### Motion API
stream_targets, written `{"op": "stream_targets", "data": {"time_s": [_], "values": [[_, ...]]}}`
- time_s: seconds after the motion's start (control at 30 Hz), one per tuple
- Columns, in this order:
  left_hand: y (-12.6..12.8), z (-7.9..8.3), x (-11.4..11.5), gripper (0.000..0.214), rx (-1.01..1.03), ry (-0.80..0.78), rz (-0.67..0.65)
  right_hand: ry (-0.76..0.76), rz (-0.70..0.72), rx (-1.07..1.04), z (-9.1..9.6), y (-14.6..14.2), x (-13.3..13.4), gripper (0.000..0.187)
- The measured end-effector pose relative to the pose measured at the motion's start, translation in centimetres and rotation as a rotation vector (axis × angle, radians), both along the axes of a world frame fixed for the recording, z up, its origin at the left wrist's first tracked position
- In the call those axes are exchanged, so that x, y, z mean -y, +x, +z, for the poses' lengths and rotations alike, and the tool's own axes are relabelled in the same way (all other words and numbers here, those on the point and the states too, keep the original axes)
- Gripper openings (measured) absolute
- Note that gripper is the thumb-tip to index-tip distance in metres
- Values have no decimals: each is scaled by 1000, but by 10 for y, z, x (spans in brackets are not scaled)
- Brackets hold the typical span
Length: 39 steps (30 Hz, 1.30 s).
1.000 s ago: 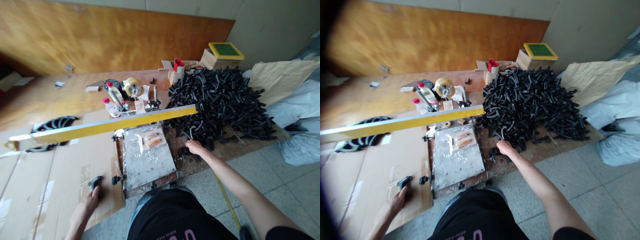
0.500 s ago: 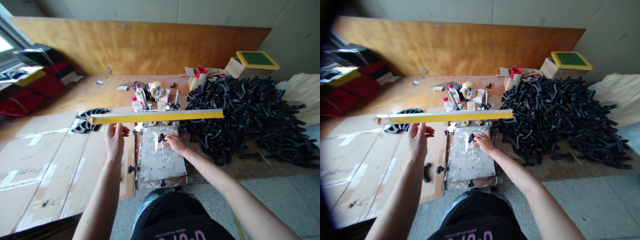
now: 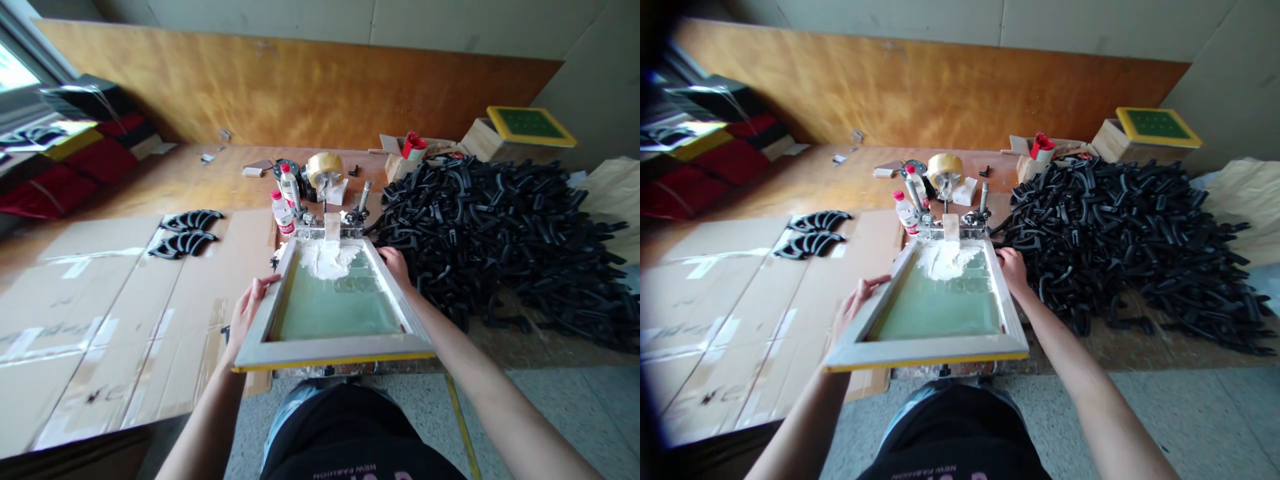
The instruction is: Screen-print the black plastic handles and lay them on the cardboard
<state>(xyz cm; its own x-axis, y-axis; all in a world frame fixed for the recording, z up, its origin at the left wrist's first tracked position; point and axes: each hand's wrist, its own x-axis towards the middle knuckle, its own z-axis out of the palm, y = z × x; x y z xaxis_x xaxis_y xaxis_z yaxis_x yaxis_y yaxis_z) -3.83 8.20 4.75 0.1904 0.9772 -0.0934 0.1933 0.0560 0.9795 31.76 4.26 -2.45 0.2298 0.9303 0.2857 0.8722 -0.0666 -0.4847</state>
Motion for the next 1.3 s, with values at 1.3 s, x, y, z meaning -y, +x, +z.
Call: {"op": "stream_targets", "data": {"time_s": [1.3], "values": [[-7,-6,2,63,64,-246,-79,9,56,188,82,-29,-91,52]]}}
